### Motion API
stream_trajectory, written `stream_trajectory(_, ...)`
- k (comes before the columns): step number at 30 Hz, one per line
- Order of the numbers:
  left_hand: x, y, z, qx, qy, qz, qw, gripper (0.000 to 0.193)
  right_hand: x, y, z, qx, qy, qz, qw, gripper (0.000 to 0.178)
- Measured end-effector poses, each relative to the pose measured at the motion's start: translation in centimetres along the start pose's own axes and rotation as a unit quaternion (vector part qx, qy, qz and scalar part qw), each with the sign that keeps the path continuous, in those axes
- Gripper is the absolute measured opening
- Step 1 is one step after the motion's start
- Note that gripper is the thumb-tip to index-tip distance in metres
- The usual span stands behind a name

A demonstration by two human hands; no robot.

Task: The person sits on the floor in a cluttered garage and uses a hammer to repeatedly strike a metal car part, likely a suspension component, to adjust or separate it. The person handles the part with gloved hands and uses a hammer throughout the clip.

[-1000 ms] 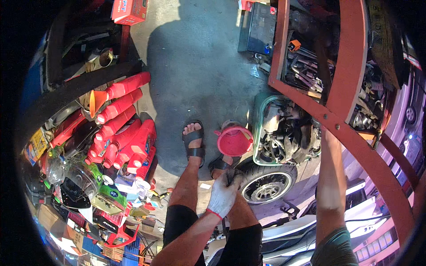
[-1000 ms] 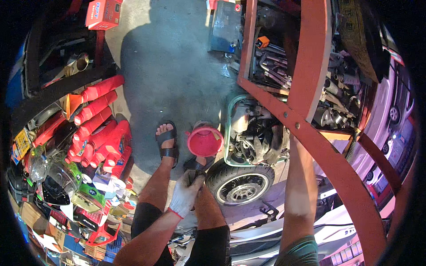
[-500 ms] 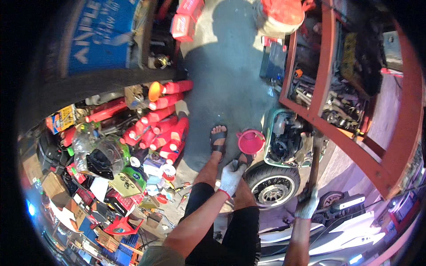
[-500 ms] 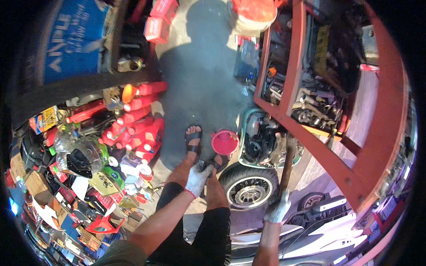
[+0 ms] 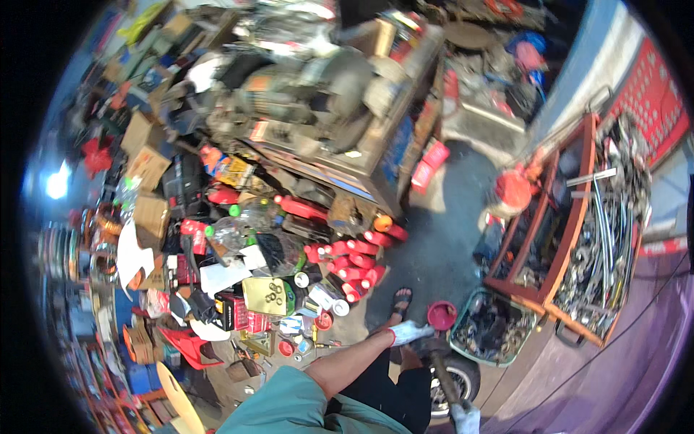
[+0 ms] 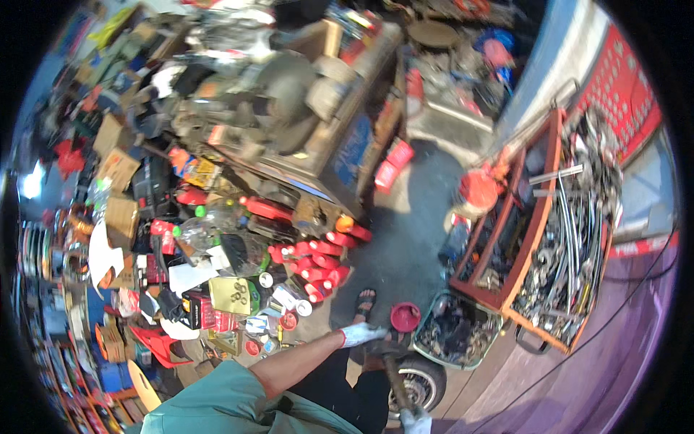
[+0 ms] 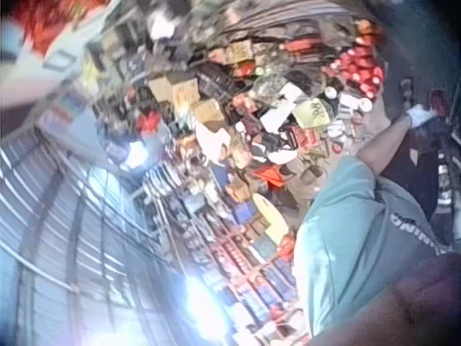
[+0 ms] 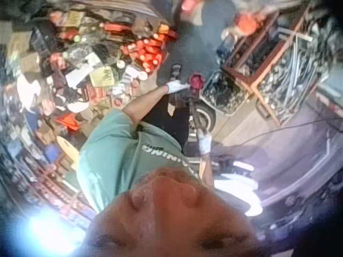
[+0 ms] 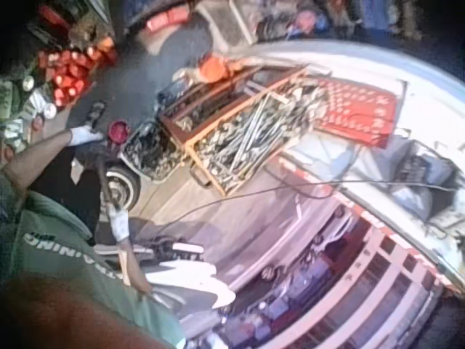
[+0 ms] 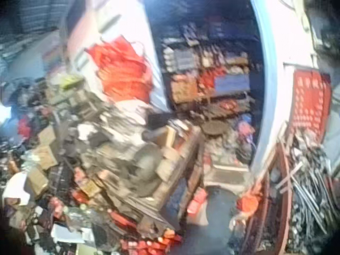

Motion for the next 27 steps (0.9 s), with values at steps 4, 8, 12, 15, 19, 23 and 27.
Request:
stream_trajectory(4, -11.6, -5.7, 1.0, -0.312, 0.084, 0.064, 0.944, 0.048, -2.1, 5.3, -0.3, -0.032, 0.094, 0.033, 0.994, 0.042)
stream_trajectory(8, -16.2, -3.0, 2.7, -0.211, 0.001, -0.032, 0.977, 0.045, -1.1, 8.0, -0.7, -0.264, 0.223, 0.077, 0.935, 0.059)
stream_trajectory(12, -19.6, -4.3, 3.2, -0.141, -0.080, -0.129, 0.978, 0.047, 4.0, 8.9, -2.7, -0.539, 0.318, 0.107, 0.773, 0.059)
stream_trajectory(15, -20.5, -2.9, 3.0, -0.183, -0.139, -0.167, 0.959, 0.052, 6.7, 12.8, -9.2, -0.608, 0.193, 0.158, 0.754, 0.053)
stream_trajectory(19, -22.0, -2.0, 3.2, -0.223, -0.259, -0.139, 0.929, 0.067, 11.6, 15.6, -18.0, -0.576, 0.094, 0.250, 0.772, 0.047)
stream_trajectory(23, -23.5, 1.5, 6.7, -0.214, -0.300, -0.100, 0.924, 0.064, 17.5, 14.2, -20.3, -0.645, 0.116, 0.229, 0.720, 0.039)
stream_trajectory(27, -26.2, 7.0, 11.6, -0.258, -0.368, -0.109, 0.886, 0.051, 25.4, 11.5, -18.5, -0.722, 0.159, 0.205, 0.641, 0.032)
Point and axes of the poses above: each hand's wrist, its own x-axis towards the middle knuckle, its own z-axis out of the back of the hand, y = z × x, the point moved 2 cm from there along x, towards the middle knuckle, and after that the axes turned 13 degrees about -x, right-handed, at the moved point
